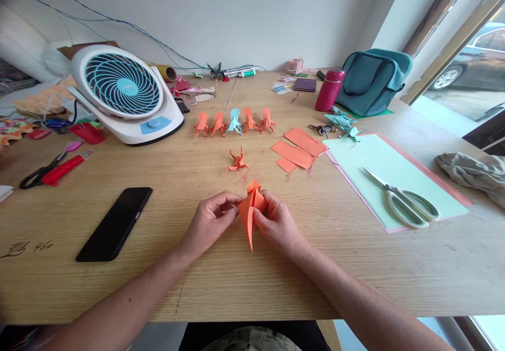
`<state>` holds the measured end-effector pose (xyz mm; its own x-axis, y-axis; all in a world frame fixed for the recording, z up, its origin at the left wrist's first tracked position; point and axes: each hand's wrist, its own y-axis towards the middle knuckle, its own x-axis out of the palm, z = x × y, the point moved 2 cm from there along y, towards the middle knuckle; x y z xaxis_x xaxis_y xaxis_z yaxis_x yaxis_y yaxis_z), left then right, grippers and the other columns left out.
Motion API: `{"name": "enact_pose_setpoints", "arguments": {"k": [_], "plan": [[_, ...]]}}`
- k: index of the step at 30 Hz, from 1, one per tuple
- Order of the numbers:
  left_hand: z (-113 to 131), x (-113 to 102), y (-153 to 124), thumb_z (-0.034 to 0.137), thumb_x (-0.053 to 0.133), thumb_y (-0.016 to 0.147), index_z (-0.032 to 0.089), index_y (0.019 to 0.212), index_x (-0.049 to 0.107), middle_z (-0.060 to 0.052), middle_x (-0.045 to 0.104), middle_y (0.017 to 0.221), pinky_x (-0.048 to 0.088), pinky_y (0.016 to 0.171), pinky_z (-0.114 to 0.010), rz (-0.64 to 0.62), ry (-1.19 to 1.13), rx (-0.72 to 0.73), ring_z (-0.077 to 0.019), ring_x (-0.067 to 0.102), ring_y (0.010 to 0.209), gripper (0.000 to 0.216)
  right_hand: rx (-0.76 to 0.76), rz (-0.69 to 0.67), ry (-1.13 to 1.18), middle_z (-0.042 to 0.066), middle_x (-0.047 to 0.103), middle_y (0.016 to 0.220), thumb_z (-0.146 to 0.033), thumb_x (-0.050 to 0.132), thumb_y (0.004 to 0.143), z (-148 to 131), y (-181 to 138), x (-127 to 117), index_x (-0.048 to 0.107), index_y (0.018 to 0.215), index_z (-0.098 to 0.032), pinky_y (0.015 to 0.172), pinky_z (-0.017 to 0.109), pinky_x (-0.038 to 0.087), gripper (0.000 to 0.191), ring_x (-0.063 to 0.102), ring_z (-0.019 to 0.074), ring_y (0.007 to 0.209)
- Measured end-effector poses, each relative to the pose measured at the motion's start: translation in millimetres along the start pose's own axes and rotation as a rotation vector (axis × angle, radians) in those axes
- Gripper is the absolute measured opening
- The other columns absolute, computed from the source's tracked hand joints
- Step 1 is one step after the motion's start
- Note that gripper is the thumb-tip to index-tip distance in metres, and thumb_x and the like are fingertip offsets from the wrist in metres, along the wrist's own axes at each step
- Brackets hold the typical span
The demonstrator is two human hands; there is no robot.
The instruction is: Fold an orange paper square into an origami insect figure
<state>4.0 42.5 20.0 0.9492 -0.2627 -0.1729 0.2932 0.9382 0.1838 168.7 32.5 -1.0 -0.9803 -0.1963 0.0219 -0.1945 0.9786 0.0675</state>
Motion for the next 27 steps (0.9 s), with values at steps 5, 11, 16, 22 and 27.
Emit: {"name": "enact_pose_setpoints", "arguments": {"k": [5,11,16,22,27], "plan": [[2.6,1.8,-3.5,0.015,0.062,0.086,0.017,0.083,0.071,-0.001,0.064,0.076,0.04,0.053,-0.019,0.085,0.151,0.162,-0.0091,0.052,0.062,0.009,-0.036,0.027,-0.068,-0.003,0.049,0.068,-0.046,0.068,0.087,0.8,-1.9,0.8,0.047,0.074,-0.023,0.056,0.026,0.034,0.034,0.039,0.0119,0.061],[-0.2,1.3,-0.7,0.021,0.064,0.088,0.017,0.083,0.073,-0.003,0.066,0.078,0.045,0.059,-0.021,0.045,0.035,0.08,-0.0118,0.057,0.067,0.011,-0.053,0.037,-0.021,-0.003,0.048,0.07,-0.046,0.067,0.087,3.1,-1.9,1.7,0.046,0.076,-0.023,0.057,0.027,0.033,0.034,0.039,0.0122,0.062],[-0.3,1.3,-1.5,0.021,0.064,0.088,0.018,0.085,0.076,-0.005,0.069,0.081,0.051,0.067,-0.025,0.052,0.027,0.078,-0.0168,0.065,0.079,0.012,-0.069,0.062,-0.075,-0.004,0.045,0.069,-0.045,0.064,0.089,-1.6,-3.7,2.3,0.044,0.076,-0.024,0.057,0.027,0.033,0.032,0.037,0.0124,0.062],[-0.5,-1.4,-1.2,0.02,0.063,0.087,0.018,0.085,0.077,-0.005,0.072,0.084,0.052,0.07,-0.024,0.102,0.015,0.048,-0.0155,0.066,0.079,0.014,-0.119,0.03,-0.177,-0.003,0.049,0.068,-0.04,0.062,0.091,-7.6,-6.9,3.6,0.047,0.078,-0.024,0.057,0.027,0.036,0.025,0.043,0.0131,0.061],[-3.5,-1.6,0.4,0.024,0.062,0.09,0.019,0.088,0.077,-0.004,0.07,0.082,0.05,0.064,-0.024,0.092,-0.073,0.006,-0.0155,0.064,0.078,0.016,-0.11,0.016,-0.214,-0.001,0.055,0.071,-0.038,0.061,0.092,-3.5,-5.8,1.7,0.051,0.085,-0.024,0.059,0.028,0.04,0.019,0.049,0.0148,0.065]]}}
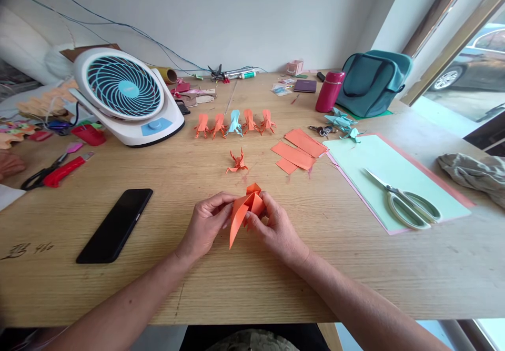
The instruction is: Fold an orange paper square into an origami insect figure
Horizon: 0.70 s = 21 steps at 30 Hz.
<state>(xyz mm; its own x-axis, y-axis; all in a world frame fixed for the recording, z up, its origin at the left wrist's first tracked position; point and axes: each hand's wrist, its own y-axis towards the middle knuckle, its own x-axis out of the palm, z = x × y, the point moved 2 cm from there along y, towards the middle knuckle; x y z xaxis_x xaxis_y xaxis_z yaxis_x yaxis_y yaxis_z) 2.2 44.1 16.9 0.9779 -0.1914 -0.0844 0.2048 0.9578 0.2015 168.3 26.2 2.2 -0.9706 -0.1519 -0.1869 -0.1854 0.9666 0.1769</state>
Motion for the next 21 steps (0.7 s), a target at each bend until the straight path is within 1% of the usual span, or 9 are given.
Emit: {"name": "enact_pose_setpoints", "arguments": {"k": [2,4,7,10,12,14,17,19,21], "plan": [[-1.8,1.1,0.1,0.025,0.062,0.09,0.02,0.087,0.077,-0.002,0.066,0.074,0.045,0.058,-0.022,-0.017,-0.017,-0.022,-0.0144,0.061,0.073,0.016,0.015,0.017,-0.023,-0.001,0.054,0.07,-0.037,0.062,0.092,1.5,0.4,-0.3,0.05,0.082,-0.024,0.057,0.027,0.039,0.02,0.047,0.0144,0.064],[-2.3,1.8,-0.1,0.025,0.062,0.089,0.019,0.086,0.076,0.0,0.062,0.067,0.043,0.056,-0.021,-0.023,-0.01,-0.031,-0.0131,0.059,0.07,0.015,0.03,0.023,-0.036,-0.002,0.052,0.069,-0.036,0.063,0.091,2.1,0.4,-0.5,0.048,0.08,-0.024,0.056,0.027,0.037,0.022,0.045,0.0137,0.062],[-0.1,0.8,-0.4,0.023,0.061,0.089,0.018,0.084,0.074,0.0,0.063,0.071,0.044,0.058,-0.02,0.006,0.039,-0.018,-0.0122,0.058,0.069,0.015,0.052,-0.01,-0.044,-0.003,0.051,0.072,-0.036,0.063,0.092,2.1,-0.4,-0.9,0.047,0.082,-0.024,0.056,0.027,0.038,0.022,0.045,0.0135,0.063],[4.7,-1.4,-0.4,0.02,0.059,0.089,0.017,0.082,0.073,-0.002,0.067,0.08,0.045,0.059,-0.02,0.053,0.12,0.048,-0.0115,0.059,0.071,0.016,0.033,-0.073,-0.007,0.0,0.055,0.085,-0.038,0.061,0.094,1.1,-0.7,-1.8,0.053,0.095,-0.023,0.067,0.029,0.045,0.017,0.051,0.0152,0.073],[7.6,-2.4,-0.2,0.017,0.057,0.089,0.017,0.081,0.072,-0.001,0.067,0.079,0.045,0.06,-0.019,0.075,0.179,0.1,-0.0109,0.058,0.07,0.017,0.013,-0.098,0.041,0.003,0.057,0.096,-0.039,0.06,0.095,-0.2,0.2,-2.9,0.055,0.106,-0.023,0.075,0.031,0.047,0.021,0.054,0.0172,0.083],[9.2,-2.8,0.1,0.014,0.055,0.088,0.017,0.08,0.072,-0.001,0.067,0.078,0.046,0.064,-0.02,0.083,0.224,0.131,-0.0106,0.059,0.07,0.018,0.019,-0.104,0.098,0.004,0.058,0.101,-0.041,0.06,0.095,-1.8,1.6,-4.5,0.055,0.111,-0.023,0.079,0.032,0.047,0.025,0.055,0.0187,0.089],[9.2,-3.0,0.6,0.01,0.054,0.087,0.017,0.082,0.072,-0.001,0.067,0.08,0.049,0.069,-0.021,0.084,0.239,0.144,-0.0114,0.062,0.075,0.02,0.053,-0.137,0.183,0.003,0.057,0.098,-0.045,0.061,0.094,-6.1,3.4,-6.9,0.056,0.108,-0.023,0.081,0.032,0.047,0.026,0.055,0.019,0.089],[8.5,-3.1,0.8,0.01,0.054,0.087,0.017,0.083,0.072,-0.001,0.067,0.081,0.049,0.069,-0.021,0.087,0.239,0.149,-0.0115,0.063,0.075,0.02,0.062,-0.157,0.205,0.002,0.057,0.094,-0.047,0.059,0.095,-10.5,3.8,-8.6,0.056,0.102,-0.023,0.083,0.032,0.046,0.025,0.054,0.0185,0.088],[7.7,-2.9,0.6,0.01,0.055,0.088,0.017,0.083,0.072,-0.001,0.066,0.08,0.05,0.069,-0.021,0.092,0.25,0.159,-0.0114,0.063,0.074,0.019,0.069,-0.149,0.191,0.002,0.056,0.091,-0.049,0.058,0.096,-14.5,3.8,-10.1,0.056,0.096,-0.023,0.084,0.032,0.046,0.026,0.053,0.0183,0.088]]}}
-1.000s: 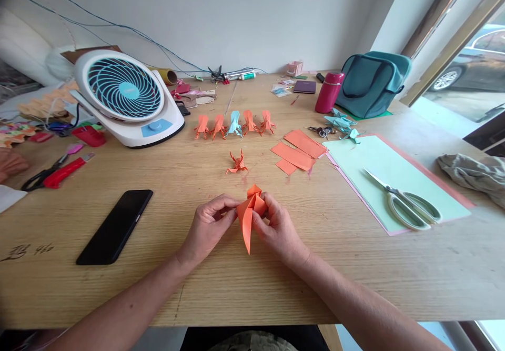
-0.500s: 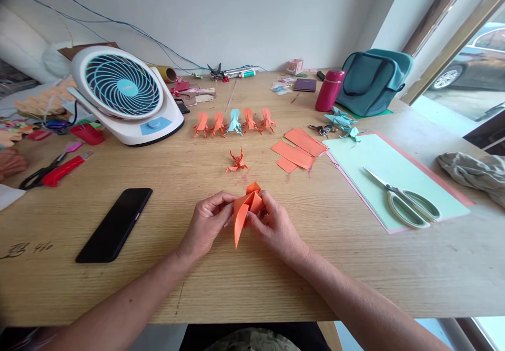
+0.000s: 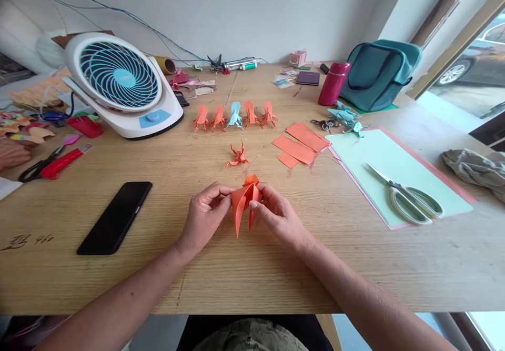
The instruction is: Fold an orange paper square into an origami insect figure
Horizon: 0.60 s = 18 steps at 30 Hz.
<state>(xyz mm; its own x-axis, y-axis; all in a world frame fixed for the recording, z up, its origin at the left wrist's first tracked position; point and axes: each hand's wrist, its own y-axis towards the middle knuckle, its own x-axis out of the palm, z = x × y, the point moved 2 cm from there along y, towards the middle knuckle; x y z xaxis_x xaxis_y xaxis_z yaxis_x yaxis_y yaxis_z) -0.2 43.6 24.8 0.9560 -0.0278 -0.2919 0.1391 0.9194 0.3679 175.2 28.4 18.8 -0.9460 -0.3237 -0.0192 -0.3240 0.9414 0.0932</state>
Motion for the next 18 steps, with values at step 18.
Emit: {"name": "enact_pose_setpoints", "arguments": {"k": [18], "plan": [[5.8,5.4,-8.3,0.006,0.061,0.088,0.016,0.093,0.076,-0.003,0.069,0.082,0.048,0.062,-0.019,-0.02,0.097,0.208,-0.0095,0.062,0.071,0.019,0.021,0.144,0.068,0.003,0.064,0.099,-0.05,0.074,0.084,6.9,0.1,-1.7,0.062,0.103,-0.024,0.079,0.031,0.05,0.034,0.06,0.0179,0.09]]}}
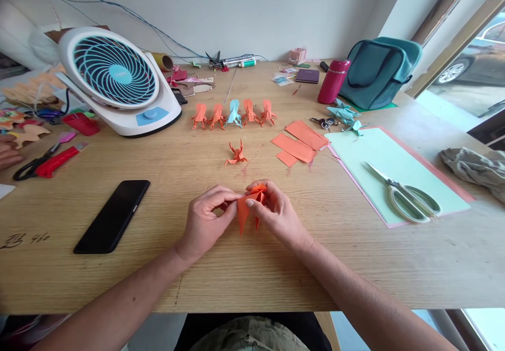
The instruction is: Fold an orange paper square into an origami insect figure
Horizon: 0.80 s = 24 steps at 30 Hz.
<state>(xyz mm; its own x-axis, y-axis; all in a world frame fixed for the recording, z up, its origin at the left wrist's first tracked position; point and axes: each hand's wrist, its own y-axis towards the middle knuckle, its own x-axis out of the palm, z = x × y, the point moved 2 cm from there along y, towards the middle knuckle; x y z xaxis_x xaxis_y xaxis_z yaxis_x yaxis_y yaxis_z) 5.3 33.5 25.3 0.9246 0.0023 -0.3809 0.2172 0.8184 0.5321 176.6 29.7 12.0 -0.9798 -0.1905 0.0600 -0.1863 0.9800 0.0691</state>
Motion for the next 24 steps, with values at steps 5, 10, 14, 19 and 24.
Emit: {"name": "enact_pose_setpoints", "arguments": {"k": [5,10,14,19,24], "plan": [[-2.2,0.1,1.0,0.012,0.063,0.089,0.017,0.088,0.075,-0.002,0.071,0.083,0.051,0.064,-0.017,-0.009,-0.087,-0.155,-0.01,0.066,0.073,0.012,0.0,0.023,0.07,0.002,0.063,0.098,-0.041,0.076,0.085,3.5,0.7,2.6,0.063,0.101,-0.024,0.078,0.028,0.051,0.027,0.061,0.0146,0.086],[-3.8,0.4,1.7,0.014,0.064,0.086,0.017,0.078,0.062,0.003,0.063,0.071,0.049,0.06,-0.016,-0.022,-0.178,-0.27,-0.0077,0.06,0.063,0.009,-0.01,0.029,0.092,0.002,0.064,0.099,-0.039,0.077,0.085,11.4,1.5,2.0,0.063,0.103,-0.025,0.077,0.029,0.051,0.026,0.061,0.0143,0.084],[-3.2,0.4,0.9,0.016,0.06,0.089,0.017,0.08,0.062,0.002,0.063,0.073,0.049,0.06,-0.017,-0.065,-0.182,-0.266,-0.0087,0.06,0.064,0.01,-0.035,0.045,0.078,0.001,0.064,0.097,-0.039,0.079,0.082,14.2,2.4,0.9,0.064,0.102,-0.026,0.075,0.029,0.05,0.028,0.06,0.0148,0.083],[-5.2,2.8,-1.4,0.023,0.06,0.092,0.017,0.09,0.066,-0.002,0.069,0.082,0.055,0.064,-0.022,-0.107,-0.226,-0.298,-0.0132,0.067,0.072,0.009,-0.049,0.077,0.015,0.0,0.063,0.086,-0.043,0.079,0.082,15.2,2.9,0.2,0.063,0.095,-0.025,0.072,0.029,0.049,0.028,0.058,0.0156,0.078],[-5.7,5.7,-2.3,0.019,0.067,0.085,0.018,0.087,0.064,-0.002,0.068,0.084,0.054,0.063,-0.02,-0.053,-0.175,-0.269,-0.0132,0.068,0.076,0.004,-0.052,0.087,-0.037,-0.001,0.062,0.08,-0.043,0.078,0.083,16.1,2.8,-0.3,0.064,0.087,-0.022,0.068,0.029,0.045,0.026,0.054,0.0146,0.072]]}}
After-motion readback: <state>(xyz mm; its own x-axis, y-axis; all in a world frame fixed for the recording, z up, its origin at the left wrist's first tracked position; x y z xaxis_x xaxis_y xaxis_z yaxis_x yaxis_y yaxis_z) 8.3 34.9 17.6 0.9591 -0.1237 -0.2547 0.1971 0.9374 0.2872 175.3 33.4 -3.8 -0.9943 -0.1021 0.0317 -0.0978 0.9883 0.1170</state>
